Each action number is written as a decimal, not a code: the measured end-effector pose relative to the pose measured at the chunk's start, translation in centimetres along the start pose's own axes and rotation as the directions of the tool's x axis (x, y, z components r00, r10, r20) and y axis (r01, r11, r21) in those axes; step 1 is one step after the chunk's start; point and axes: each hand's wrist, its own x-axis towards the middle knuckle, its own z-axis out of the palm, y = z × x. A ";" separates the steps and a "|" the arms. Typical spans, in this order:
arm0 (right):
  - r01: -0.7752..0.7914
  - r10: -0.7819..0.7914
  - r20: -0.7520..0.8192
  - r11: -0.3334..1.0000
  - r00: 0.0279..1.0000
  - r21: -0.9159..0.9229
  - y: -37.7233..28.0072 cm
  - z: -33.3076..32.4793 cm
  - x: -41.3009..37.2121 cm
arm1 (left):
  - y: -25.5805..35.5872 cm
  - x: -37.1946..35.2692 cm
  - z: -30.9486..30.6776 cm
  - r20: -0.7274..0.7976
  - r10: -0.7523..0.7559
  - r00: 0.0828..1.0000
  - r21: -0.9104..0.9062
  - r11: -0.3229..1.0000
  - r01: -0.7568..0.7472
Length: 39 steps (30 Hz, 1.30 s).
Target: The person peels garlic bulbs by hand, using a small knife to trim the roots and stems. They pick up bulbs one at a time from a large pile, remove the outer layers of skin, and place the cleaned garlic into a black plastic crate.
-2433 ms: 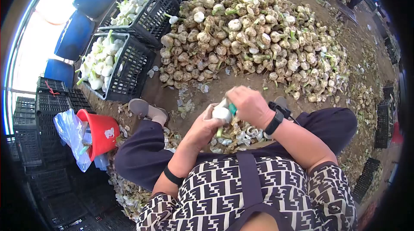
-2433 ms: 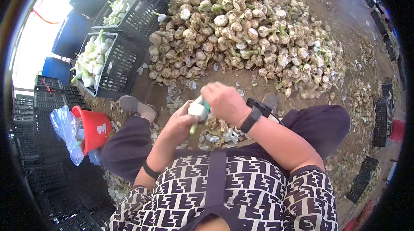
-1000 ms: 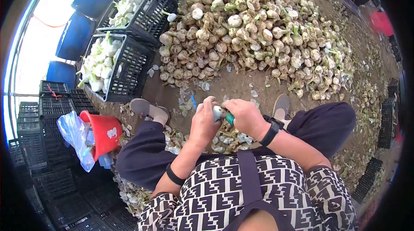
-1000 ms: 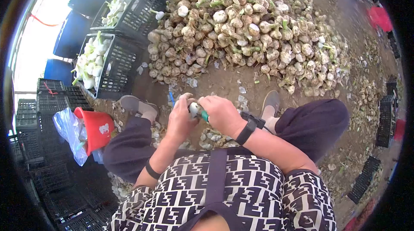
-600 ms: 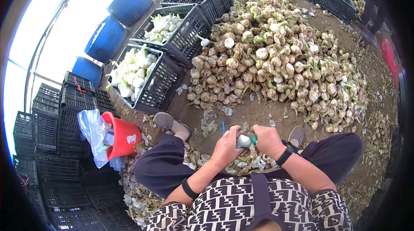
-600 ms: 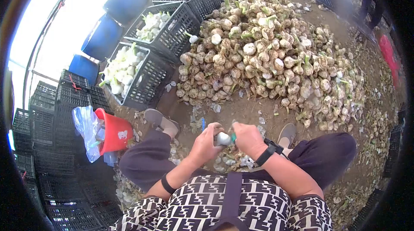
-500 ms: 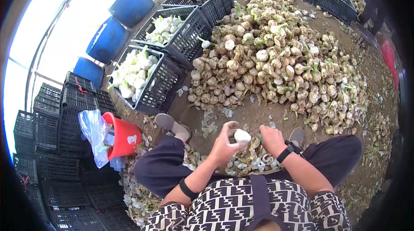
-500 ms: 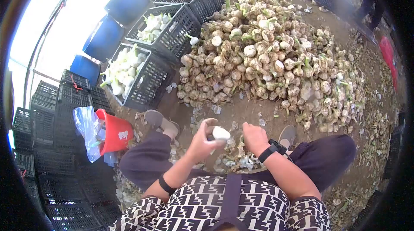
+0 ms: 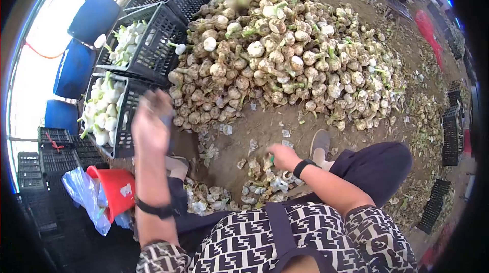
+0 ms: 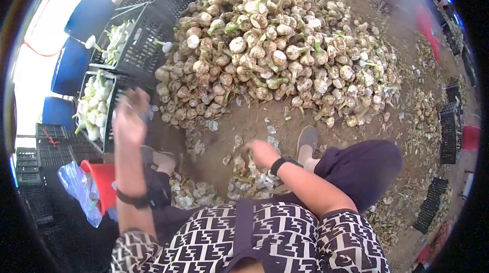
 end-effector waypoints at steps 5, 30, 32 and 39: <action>0.028 0.533 0.021 -0.083 0.846 0.996 1.4 -8.3 9.8 | -11.6 -9.4 -3.4 -0.177 -0.370 0.912 0.096 0.916 0.390; 0.027 0.067 -0.018 -0.136 0.998 0.990 -11.8 -8.3 -6.1 | -12.5 -16.1 1.6 0.211 -0.314 0.926 0.279 0.927 0.251; 0.054 0.098 -0.051 -0.036 0.994 0.998 -12.1 -7.4 -6.2 | -12.3 -16.5 1.0 0.265 -0.295 0.918 0.193 0.949 0.249; 0.063 0.017 -0.072 0.295 0.997 0.953 -13.2 -6.2 -6.9 | -12.8 -16.4 0.1 0.338 0.082 0.938 0.822 0.460 -0.336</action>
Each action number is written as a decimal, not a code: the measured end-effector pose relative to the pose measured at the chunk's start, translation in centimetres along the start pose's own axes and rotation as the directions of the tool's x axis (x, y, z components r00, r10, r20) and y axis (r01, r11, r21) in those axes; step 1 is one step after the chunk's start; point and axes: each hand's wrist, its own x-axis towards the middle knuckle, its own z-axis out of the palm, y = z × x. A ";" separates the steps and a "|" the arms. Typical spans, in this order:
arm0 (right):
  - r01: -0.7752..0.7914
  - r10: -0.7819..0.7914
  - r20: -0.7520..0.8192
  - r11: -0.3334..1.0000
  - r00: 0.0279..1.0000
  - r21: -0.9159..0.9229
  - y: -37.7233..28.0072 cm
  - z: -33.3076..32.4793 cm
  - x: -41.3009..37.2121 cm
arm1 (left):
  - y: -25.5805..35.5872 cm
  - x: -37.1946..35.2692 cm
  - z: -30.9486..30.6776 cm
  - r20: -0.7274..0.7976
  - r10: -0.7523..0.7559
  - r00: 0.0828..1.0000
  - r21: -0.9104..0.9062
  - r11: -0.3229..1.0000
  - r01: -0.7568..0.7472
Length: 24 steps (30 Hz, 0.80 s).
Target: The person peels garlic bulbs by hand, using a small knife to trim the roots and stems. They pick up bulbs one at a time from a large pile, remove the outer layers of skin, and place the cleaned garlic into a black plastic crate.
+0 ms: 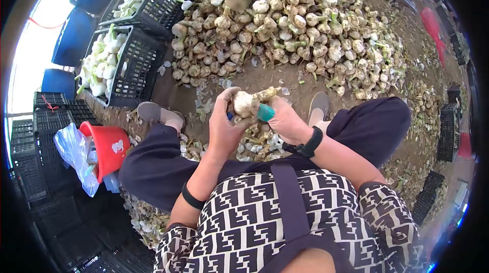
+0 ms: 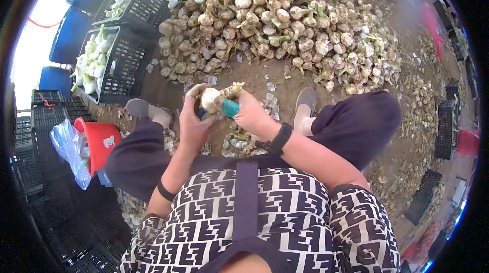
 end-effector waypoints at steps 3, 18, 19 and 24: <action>-0.121 0.120 -0.052 0.993 0.991 -0.008 -0.9 0.5 0.2 | -0.7 0.1 -0.4 -0.009 0.112 0.994 0.098 0.989 -0.111; 0.159 -0.135 0.139 0.972 0.981 -0.175 -1.4 -1.3 2.0 | -0.5 0.5 -0.9 0.139 -0.166 0.976 -0.734 0.644 0.214; 0.156 -0.117 0.209 0.971 0.971 -0.181 -1.6 -1.9 2.2 | -0.6 0.5 -0.9 0.141 -0.169 0.975 -0.732 0.645 0.218; 0.068 -0.053 0.133 0.991 0.990 -0.113 -2.4 -0.7 1.2 | 0.0 0.3 -0.6 0.233 -0.353 0.906 -0.775 0.496 0.392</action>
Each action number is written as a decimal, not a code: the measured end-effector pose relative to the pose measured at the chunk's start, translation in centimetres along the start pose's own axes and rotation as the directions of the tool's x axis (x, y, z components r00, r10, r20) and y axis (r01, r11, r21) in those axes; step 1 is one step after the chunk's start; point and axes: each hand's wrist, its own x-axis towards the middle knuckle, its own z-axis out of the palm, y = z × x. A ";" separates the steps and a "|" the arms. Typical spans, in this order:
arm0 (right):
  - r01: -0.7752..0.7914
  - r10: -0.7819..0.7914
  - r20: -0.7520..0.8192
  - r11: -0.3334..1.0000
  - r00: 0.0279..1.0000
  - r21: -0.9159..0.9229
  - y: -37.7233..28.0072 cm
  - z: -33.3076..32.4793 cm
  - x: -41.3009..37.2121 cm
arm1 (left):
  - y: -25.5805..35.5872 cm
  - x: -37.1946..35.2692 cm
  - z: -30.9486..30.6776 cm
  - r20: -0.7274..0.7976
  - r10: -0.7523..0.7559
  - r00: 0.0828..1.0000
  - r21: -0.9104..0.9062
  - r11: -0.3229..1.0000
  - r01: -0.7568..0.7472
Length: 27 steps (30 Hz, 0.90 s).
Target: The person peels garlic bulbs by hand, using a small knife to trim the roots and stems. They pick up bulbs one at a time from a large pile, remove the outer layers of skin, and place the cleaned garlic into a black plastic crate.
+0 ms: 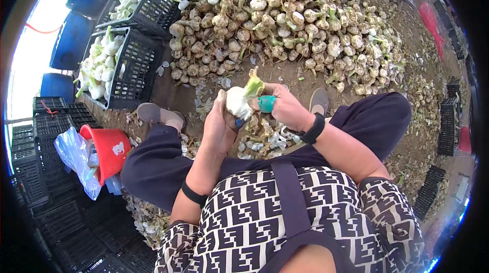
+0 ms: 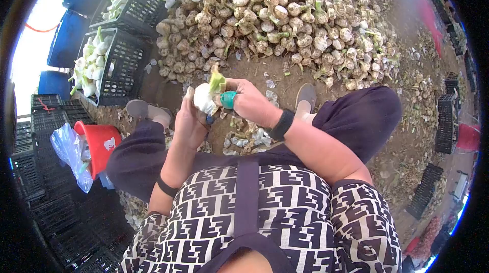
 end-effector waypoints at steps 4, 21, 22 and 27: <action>0.188 -0.202 -0.023 0.941 0.979 -0.281 1.6 0.6 -0.4 | -0.8 0.5 -0.5 -0.024 0.027 0.999 0.078 0.997 -0.025; -0.032 0.158 0.000 0.200 0.987 -0.979 1.5 -3.1 -0.7 | -0.2 0.8 -3.6 0.060 -0.061 0.996 -0.283 0.956 0.076; -0.035 0.166 -0.002 0.198 0.986 -0.980 1.1 -1.9 -0.2 | -0.2 0.5 -2.9 -0.025 -0.080 0.996 -0.297 0.952 0.069; 0.370 -0.490 0.068 0.551 0.869 -0.748 1.3 1.0 2.2 | -0.5 1.1 -2.5 -0.002 -0.054 0.999 -0.247 0.968 0.052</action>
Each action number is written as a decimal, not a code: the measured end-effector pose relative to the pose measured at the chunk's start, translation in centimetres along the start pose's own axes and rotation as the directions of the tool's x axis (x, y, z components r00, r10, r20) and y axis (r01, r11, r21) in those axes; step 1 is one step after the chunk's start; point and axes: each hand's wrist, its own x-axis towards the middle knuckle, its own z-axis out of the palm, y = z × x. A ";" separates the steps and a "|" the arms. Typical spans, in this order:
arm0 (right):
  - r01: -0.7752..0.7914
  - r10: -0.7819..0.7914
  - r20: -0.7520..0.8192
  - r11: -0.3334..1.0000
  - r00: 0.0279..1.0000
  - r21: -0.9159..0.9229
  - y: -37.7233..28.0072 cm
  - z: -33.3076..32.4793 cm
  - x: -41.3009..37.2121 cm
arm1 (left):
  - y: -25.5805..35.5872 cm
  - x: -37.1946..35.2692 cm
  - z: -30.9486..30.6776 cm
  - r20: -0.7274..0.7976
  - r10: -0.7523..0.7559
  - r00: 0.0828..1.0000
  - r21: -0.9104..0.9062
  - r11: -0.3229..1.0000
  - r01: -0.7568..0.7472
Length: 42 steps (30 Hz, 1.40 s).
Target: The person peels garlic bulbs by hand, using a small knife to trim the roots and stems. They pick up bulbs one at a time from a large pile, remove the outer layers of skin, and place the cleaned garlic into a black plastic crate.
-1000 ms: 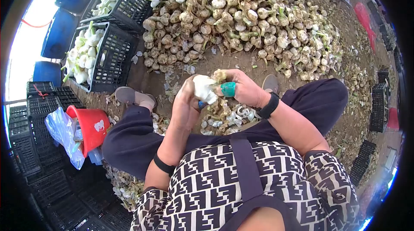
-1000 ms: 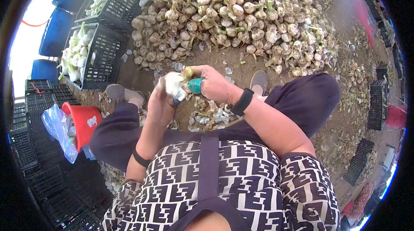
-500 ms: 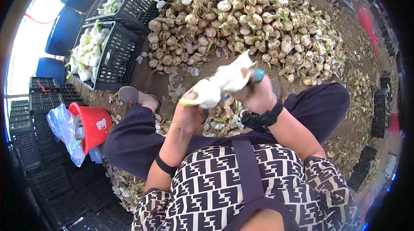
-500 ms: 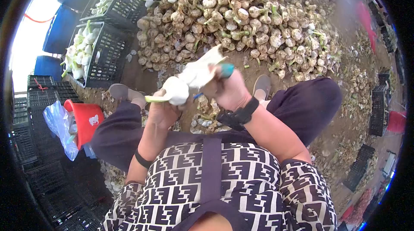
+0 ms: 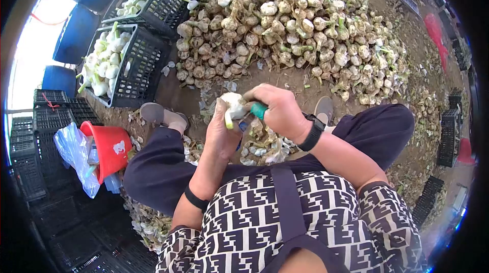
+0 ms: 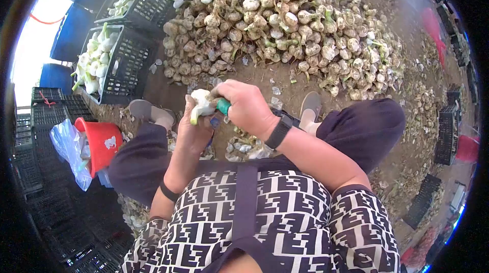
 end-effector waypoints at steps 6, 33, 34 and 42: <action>0.110 -0.092 0.077 0.957 0.993 -0.269 0.7 0.6 -0.2 | -0.1 0.0 -0.2 -0.046 0.067 0.997 0.149 0.987 -0.059; -0.434 0.471 0.167 0.874 0.866 -0.219 11.8 1.0 -5.2 | 0.0 4.5 -0.8 -0.160 -0.200 0.967 0.045 0.977 0.209; -0.470 0.503 0.154 0.859 0.851 -0.204 12.6 1.1 -5.3 | -0.1 7.1 -3.5 -0.233 -0.225 0.946 0.025 0.971 0.237; -0.659 0.705 0.014 0.670 0.709 -0.343 20.3 0.9 -4.4 | 22.8 17.1 8.1 -0.146 0.519 0.842 -0.097 0.839 -0.535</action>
